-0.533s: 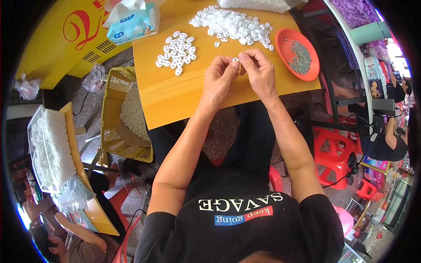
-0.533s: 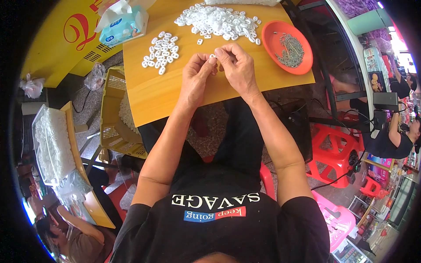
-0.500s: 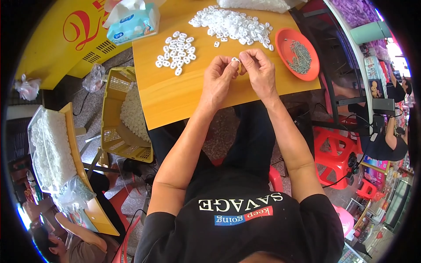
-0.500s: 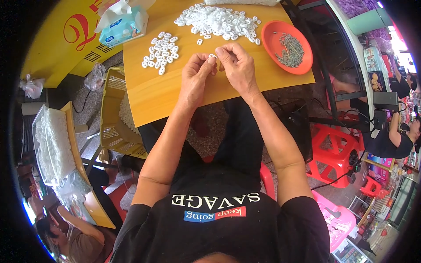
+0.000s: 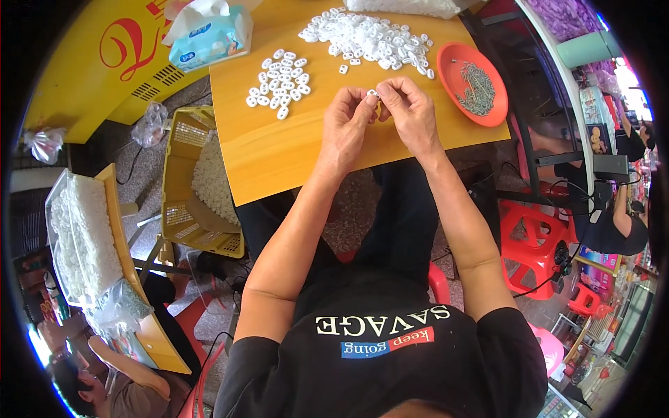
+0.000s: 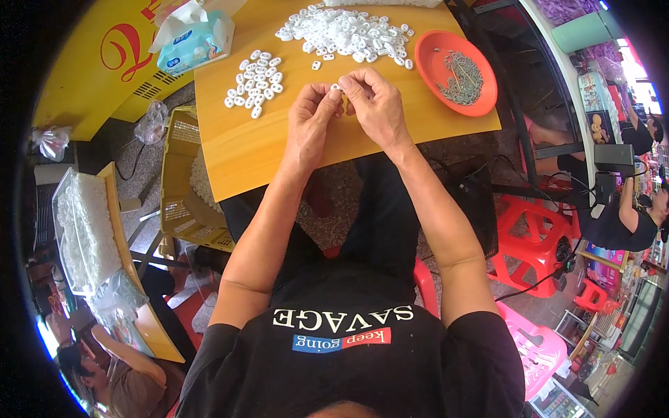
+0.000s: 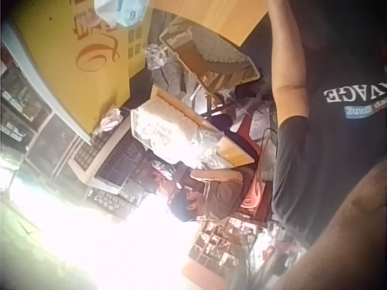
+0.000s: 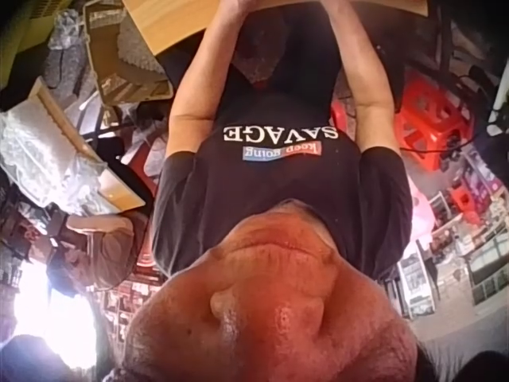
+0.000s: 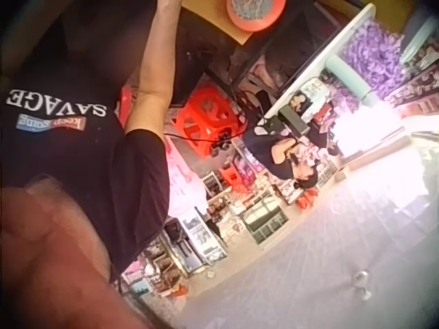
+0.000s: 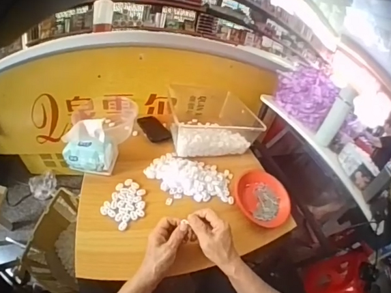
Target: Assembling small white plastic components by inserting metal rings into them.
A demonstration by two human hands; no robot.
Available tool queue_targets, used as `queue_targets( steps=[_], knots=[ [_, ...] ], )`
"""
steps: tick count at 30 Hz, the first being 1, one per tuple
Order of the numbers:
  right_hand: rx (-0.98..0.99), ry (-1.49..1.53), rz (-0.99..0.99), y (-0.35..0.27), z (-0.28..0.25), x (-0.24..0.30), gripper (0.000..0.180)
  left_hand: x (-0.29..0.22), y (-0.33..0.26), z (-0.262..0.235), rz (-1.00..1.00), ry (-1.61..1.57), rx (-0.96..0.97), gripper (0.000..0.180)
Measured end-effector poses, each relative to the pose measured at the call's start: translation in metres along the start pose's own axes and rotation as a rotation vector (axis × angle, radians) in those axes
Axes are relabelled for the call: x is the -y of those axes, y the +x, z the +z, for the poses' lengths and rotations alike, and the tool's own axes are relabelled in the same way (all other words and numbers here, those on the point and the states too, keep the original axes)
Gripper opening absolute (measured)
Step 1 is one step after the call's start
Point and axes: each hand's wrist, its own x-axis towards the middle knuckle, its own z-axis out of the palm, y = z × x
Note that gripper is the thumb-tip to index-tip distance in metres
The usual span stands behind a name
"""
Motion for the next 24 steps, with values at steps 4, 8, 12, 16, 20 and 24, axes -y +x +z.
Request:
queue_targets(
  steps=[4,8,12,16,20,24],
  knots=[
    [-0.005,-0.02,-0.014,-0.001,0.0,-0.002,0.019,0.0,-0.001,0.0,0.011,0.008,-0.008,0.017],
    [-0.028,-0.183,-0.172,0.0,0.0,-0.006,0.015,-0.002,-0.002,0.002,-0.001,0.047,-0.017,0.017],
    [-0.05,-0.266,-0.271,0.001,0.002,-0.007,0.011,-0.003,-0.001,0.003,0.009,0.06,-0.028,0.016],
    [-0.014,-0.2,-0.145,0.001,-0.006,-0.001,0.011,-0.002,0.001,0.002,0.013,0.039,-0.031,0.014],
    [0.088,-0.538,-0.474,0.007,-0.021,0.018,0.008,-0.004,-0.001,0.001,-0.002,0.072,-0.008,0.017],
    [0.18,-0.673,-0.553,0.007,-0.025,0.026,0.006,-0.002,-0.002,-0.001,-0.025,0.061,0.037,0.015]
  ],
)
